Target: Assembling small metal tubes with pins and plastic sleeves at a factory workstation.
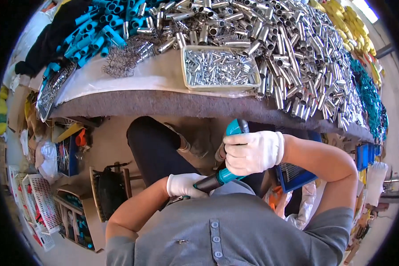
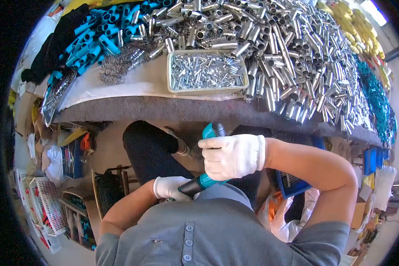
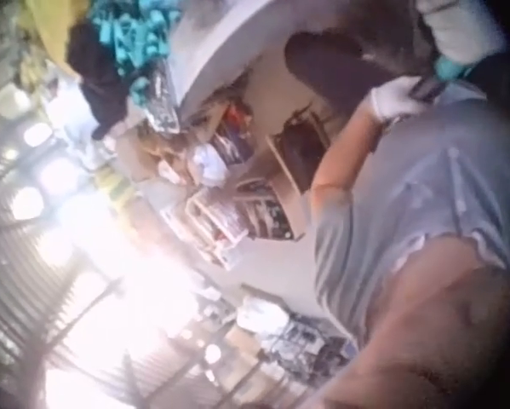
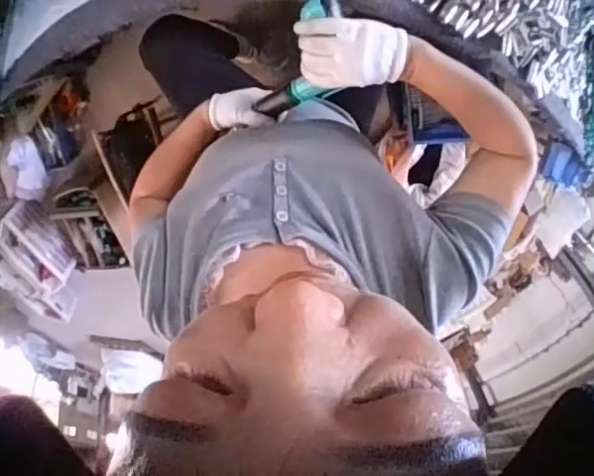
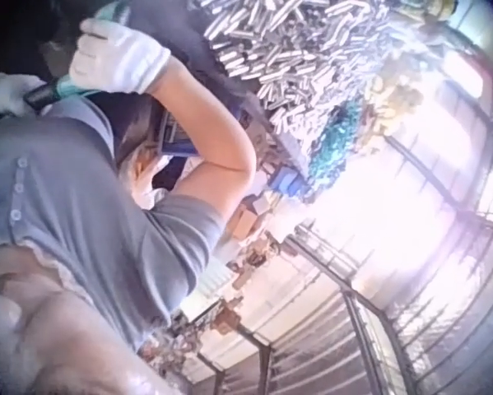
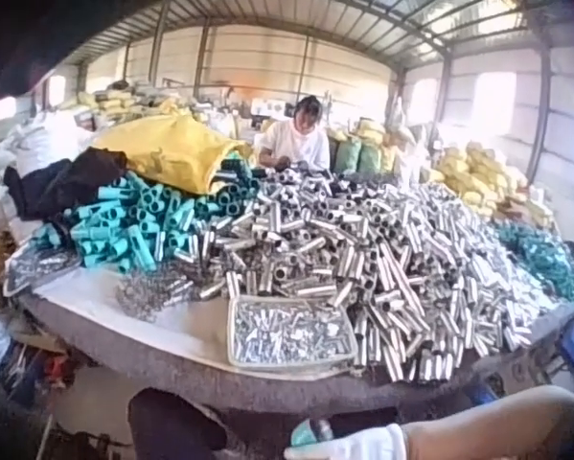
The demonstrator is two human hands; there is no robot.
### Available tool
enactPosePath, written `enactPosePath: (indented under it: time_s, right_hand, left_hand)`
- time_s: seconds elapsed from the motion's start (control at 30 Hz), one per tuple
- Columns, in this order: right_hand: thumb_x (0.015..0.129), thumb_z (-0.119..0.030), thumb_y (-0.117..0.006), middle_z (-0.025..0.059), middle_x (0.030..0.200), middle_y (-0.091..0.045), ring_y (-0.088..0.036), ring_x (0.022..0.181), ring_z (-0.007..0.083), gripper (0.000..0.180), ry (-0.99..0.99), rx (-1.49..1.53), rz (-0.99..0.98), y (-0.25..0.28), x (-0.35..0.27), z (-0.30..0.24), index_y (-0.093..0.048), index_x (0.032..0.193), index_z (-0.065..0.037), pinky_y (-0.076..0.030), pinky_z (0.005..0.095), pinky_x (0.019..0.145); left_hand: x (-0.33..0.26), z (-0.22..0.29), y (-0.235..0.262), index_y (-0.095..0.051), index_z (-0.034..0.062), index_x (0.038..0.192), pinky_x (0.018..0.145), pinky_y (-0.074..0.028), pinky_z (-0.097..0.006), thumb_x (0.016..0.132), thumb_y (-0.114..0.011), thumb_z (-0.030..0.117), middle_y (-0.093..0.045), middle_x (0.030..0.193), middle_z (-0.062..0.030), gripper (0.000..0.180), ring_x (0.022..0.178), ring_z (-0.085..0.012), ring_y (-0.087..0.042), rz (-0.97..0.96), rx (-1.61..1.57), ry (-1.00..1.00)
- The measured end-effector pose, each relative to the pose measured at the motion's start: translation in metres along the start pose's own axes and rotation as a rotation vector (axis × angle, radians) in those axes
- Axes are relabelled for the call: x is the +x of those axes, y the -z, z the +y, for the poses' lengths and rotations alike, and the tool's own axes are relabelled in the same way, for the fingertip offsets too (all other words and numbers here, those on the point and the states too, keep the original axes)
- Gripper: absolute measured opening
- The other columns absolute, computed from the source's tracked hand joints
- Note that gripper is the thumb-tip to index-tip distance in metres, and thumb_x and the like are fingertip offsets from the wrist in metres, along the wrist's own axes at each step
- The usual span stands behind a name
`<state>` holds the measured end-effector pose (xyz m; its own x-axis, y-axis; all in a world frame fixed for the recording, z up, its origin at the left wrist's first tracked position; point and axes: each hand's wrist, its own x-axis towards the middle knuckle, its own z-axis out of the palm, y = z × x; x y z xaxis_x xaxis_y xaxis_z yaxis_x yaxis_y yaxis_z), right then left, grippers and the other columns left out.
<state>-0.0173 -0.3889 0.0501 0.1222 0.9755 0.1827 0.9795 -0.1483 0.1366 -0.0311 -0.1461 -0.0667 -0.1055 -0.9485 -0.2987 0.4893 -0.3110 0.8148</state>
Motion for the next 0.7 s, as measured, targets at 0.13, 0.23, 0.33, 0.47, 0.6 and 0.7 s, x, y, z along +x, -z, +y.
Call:
enactPosePath:
  time_s: [0.13, 0.23, 0.33, 0.47, 0.6, 0.7]
  right_hand:
    - [0.068, -0.023, -0.064, 0.0024, 0.071, -0.059, -0.059, 0.07, 0.0224, 0.016, -0.384, 0.49, -0.251, -0.007, -0.013, -0.011, -0.058, 0.076, -0.01, -0.05, 0.0357, 0.075]
    - [0.071, -0.037, -0.073, 0.0045, 0.075, -0.063, -0.062, 0.07, 0.0189, 0.035, -1.346, 1.723, -0.45, -0.014, -0.029, -0.037, -0.066, 0.093, -0.011, -0.05, 0.0328, 0.059]
    - [0.083, -0.034, -0.066, 0.0112, 0.099, -0.063, -0.061, 0.085, 0.0216, 0.047, -1.302, 2.778, 0.353, -0.045, -0.04, -0.049, -0.055, 0.116, -0.002, -0.051, 0.0342, 0.078]
    - [0.081, -0.017, -0.054, 0.0199, 0.134, -0.042, -0.039, 0.127, 0.0342, 0.053, -1.095, 1.515, 0.775, 0.009, -0.011, -0.043, -0.042, 0.129, 0.001, -0.024, 0.0449, 0.107]
    - [0.079, -0.012, -0.056, 0.0119, 0.086, -0.064, -0.062, 0.084, 0.0252, 0.024, -0.969, 0.803, 0.69, 0.025, 0.009, -0.029, -0.059, 0.099, 0.0, -0.046, 0.0369, 0.081]
    - [0.095, -0.024, -0.044, 0.0071, 0.075, -0.058, -0.056, 0.059, 0.0144, 0.027, -1.488, 1.156, 1.047, 0.016, -0.008, 0.002, -0.055, 0.085, -0.001, -0.047, 0.0273, 0.057]
  left_hand:
    - [-0.005, 0.001, -0.017, -0.058, 0.0068, 0.094, 0.064, -0.045, -0.031, 0.076, -0.071, 0.024, -0.059, 0.078, -0.0062, 0.028, 0.071, -0.0172, -0.058, 0.317, 0.375, -0.115]
    - [-0.014, 0.015, -0.026, -0.054, 0.0128, 0.1, 0.06, -0.049, -0.039, 0.067, -0.073, 0.029, -0.06, 0.076, -0.0077, 0.041, 0.072, -0.0255, -0.063, 0.921, 1.334, -0.071]
    - [-0.016, 0.041, -0.014, -0.053, 0.0136, 0.099, 0.055, -0.047, -0.039, 0.063, -0.074, 0.024, -0.057, 0.072, -0.0065, 0.043, 0.064, -0.0256, -0.06, 1.127, 1.67, 0.032]
    - [-0.02, 0.035, 0.0, -0.057, 0.0137, 0.097, 0.057, -0.05, -0.04, 0.069, -0.07, 0.02, -0.062, 0.074, -0.0119, 0.031, 0.067, -0.0305, -0.063, 1.265, 1.234, -0.163]
    - [0.006, 0.039, -0.009, -0.056, 0.0125, 0.095, 0.056, -0.048, -0.04, 0.064, -0.074, 0.02, -0.061, 0.072, -0.0108, 0.036, 0.066, -0.029, -0.062, 1.031, 1.406, -0.302]
    - [0.013, 0.035, -0.022, -0.057, 0.0127, 0.1, 0.055, -0.048, -0.038, 0.061, -0.076, 0.021, -0.06, 0.069, -0.0111, 0.044, 0.062, -0.0287, -0.062, 1.096, 1.265, -0.42]
